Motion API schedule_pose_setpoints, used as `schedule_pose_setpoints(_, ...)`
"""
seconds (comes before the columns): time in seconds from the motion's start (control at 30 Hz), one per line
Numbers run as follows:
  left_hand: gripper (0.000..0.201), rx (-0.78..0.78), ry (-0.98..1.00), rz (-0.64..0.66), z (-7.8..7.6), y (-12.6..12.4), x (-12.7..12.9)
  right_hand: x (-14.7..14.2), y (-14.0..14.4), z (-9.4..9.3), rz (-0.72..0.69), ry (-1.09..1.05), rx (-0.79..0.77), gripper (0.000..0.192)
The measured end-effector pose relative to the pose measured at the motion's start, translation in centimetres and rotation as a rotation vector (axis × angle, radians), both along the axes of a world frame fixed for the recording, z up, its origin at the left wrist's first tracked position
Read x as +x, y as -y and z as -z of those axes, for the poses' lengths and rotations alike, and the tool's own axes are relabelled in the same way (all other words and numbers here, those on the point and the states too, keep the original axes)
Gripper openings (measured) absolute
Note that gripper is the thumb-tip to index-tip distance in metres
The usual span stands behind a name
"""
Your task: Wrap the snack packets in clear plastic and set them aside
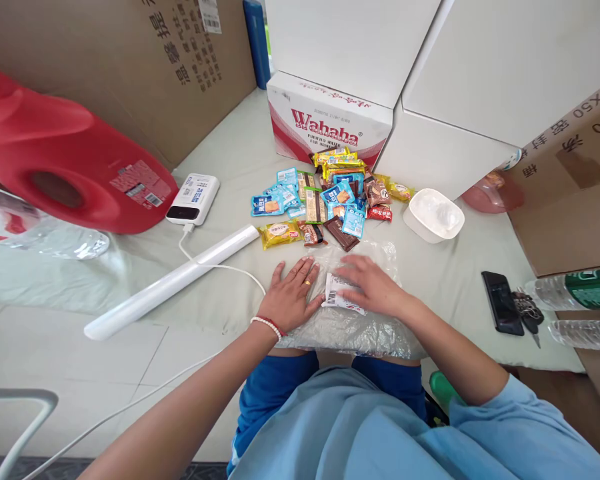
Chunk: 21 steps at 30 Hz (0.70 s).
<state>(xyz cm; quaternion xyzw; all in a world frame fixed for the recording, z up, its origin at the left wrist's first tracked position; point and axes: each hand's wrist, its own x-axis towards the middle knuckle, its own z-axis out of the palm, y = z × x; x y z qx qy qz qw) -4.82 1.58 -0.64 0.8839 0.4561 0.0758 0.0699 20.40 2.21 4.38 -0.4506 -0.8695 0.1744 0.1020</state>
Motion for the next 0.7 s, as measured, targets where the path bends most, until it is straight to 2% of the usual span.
schedule_pose_setpoints(0.13, 0.068, -0.001, -0.004, -0.004, 0.0, 0.0, 0.0, -1.0, -6.4, -0.1, 0.159, 0.017, 0.114, 0.051)
schedule_pose_setpoints(0.23, 0.068, -0.001, 0.0, -0.008, 0.0, 0.0, 0.0, -1.4, -10.1, 0.2, 0.146, 0.147, 0.09, 0.055)
schedule_pose_setpoints(0.3, 0.067, -0.002, 0.007, -0.012, 0.1, 0.0, 0.0, -1.2, -11.4, 0.3, 0.141, 0.242, 0.055, 0.053)
schedule_pose_setpoints(0.4, 0.067, -0.007, 0.02, -0.014, 0.1, 0.0, 0.0, -0.7, -12.6, -0.4, 0.261, 0.359, 0.037, 0.043)
schedule_pose_setpoints(0.53, 0.068, -0.016, 0.02, -0.011, 0.1, -0.1, -0.1, -0.5, -15.6, -2.1, 0.395, 0.331, 0.186, 0.043)
schedule_pose_setpoints(0.6, 0.067, -0.02, 0.014, -0.014, 0.1, -0.1, -0.1, -0.5, -18.0, -2.4, 0.382, 0.26, 0.271, 0.05)
schedule_pose_setpoints(0.7, 0.068, -0.026, 0.016, -0.014, 0.0, -0.2, 0.0, -0.5, -21.1, -1.9, 0.403, 0.255, 0.276, 0.073)
